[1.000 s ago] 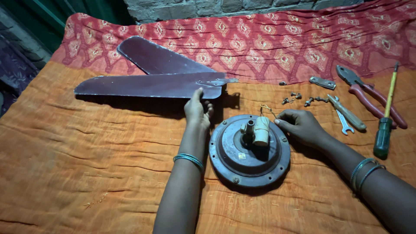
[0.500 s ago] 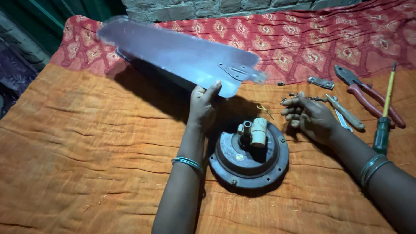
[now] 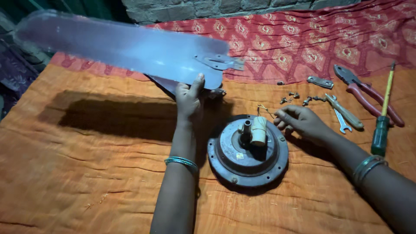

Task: The person assembles the central hub of an electric fan by inserting a small white plastic piece, applying lubricant, and fitting a cylindrical component. They then attach one fan blade to the hub.

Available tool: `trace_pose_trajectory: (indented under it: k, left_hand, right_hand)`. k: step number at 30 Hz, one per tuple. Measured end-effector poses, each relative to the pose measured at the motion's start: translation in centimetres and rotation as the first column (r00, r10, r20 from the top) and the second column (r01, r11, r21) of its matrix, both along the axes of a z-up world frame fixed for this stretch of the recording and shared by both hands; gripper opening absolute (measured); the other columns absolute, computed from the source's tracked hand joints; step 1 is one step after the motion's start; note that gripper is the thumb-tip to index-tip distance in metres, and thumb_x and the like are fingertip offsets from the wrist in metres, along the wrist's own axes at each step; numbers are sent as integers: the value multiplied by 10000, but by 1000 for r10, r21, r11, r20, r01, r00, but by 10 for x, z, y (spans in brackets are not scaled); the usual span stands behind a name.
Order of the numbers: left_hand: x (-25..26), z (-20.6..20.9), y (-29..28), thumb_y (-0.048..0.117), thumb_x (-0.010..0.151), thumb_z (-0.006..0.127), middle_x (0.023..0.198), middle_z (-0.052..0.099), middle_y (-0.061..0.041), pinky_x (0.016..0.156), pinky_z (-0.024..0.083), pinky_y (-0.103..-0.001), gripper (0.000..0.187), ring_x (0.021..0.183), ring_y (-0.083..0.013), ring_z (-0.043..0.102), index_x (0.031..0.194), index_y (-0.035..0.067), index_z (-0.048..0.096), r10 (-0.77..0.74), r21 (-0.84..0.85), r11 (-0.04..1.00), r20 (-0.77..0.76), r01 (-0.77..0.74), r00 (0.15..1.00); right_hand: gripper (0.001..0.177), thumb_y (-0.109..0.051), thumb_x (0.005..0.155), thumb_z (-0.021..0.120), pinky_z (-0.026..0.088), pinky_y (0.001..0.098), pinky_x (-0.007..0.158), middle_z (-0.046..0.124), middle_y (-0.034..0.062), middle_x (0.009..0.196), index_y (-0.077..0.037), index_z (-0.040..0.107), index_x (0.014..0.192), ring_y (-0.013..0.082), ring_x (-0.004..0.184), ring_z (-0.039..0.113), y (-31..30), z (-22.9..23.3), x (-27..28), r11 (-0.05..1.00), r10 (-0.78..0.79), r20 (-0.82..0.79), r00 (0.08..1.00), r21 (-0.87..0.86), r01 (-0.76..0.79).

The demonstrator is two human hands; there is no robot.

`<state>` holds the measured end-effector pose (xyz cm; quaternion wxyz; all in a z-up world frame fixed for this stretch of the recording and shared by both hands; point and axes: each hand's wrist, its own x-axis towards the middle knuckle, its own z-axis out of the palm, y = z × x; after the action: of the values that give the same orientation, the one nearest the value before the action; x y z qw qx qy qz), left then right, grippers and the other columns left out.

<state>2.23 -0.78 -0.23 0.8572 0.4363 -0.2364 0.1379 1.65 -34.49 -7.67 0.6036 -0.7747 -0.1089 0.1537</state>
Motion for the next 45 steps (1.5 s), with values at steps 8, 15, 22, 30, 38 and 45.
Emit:
trace_pose_trajectory:
  k: [8, 15, 22, 30, 38, 45]
  left_hand:
    - [-18, 24, 16, 120, 1044, 689, 789, 613, -23, 589, 572, -359, 207, 666, -171, 659, 865, 35, 630, -112, 89, 989, -80, 119, 991]
    - [-57, 61, -19, 62, 925, 663, 888, 670, -13, 737, 536, -257, 113, 777, -91, 636, 1023, 12, 688, -320, 107, 935, -156, 338, 934]
    - [-82, 75, -58, 69, 936, 666, 958, 696, -35, 791, 535, -261, 156, 841, -95, 654, 1071, -7, 690, -460, 172, 848, -229, 501, 858]
    - [-61, 65, -43, 333, 999, 588, 839, 708, -65, 559, 570, -285, 276, 644, -119, 693, 928, 68, 619, -210, 489, 820, -224, 297, 952]
    - [-49, 36, 16, 429, 765, 832, 771, 742, -89, 556, 593, -327, 433, 602, -174, 708, 834, 13, 734, 204, 816, 213, -575, 538, 792]
    - [-54, 33, -11, 448, 662, 952, 811, 743, -157, 602, 610, -392, 596, 692, -257, 740, 865, -46, 687, 464, 838, -138, -417, 528, 782]
  right_hand:
    - [426, -387, 1085, 518, 518, 331, 719, 695, 120, 1040, 7, 647, 1186, 187, 896, 648, -24, 26, 10, 950, -102, 54, 993, 301, 81]
    - [795, -682, 986, 449, 529, 409, 949, 686, 173, 1258, 30, 593, 1309, 258, 1144, 650, -13, 101, -30, 754, 263, 72, 962, 607, -252]
    - [714, -582, 947, 497, 575, 346, 892, 695, 102, 1156, 11, 599, 1331, 165, 1051, 669, 8, 158, -79, 854, 21, 212, 977, 504, -127]
    - [334, -250, 1120, 567, 538, 295, 654, 704, 83, 999, 28, 634, 1291, 140, 769, 651, -50, 141, -43, 888, -242, 210, 947, 442, 128]
    - [288, -191, 1053, 631, 591, 324, 814, 720, 82, 1088, 32, 637, 1237, 176, 887, 711, -106, 54, 43, 828, -273, -32, 961, 502, 252]
    - [288, -140, 1026, 638, 592, 317, 839, 709, 63, 1099, 21, 631, 1265, 157, 901, 703, -111, 21, 58, 825, -287, -13, 958, 505, 254]
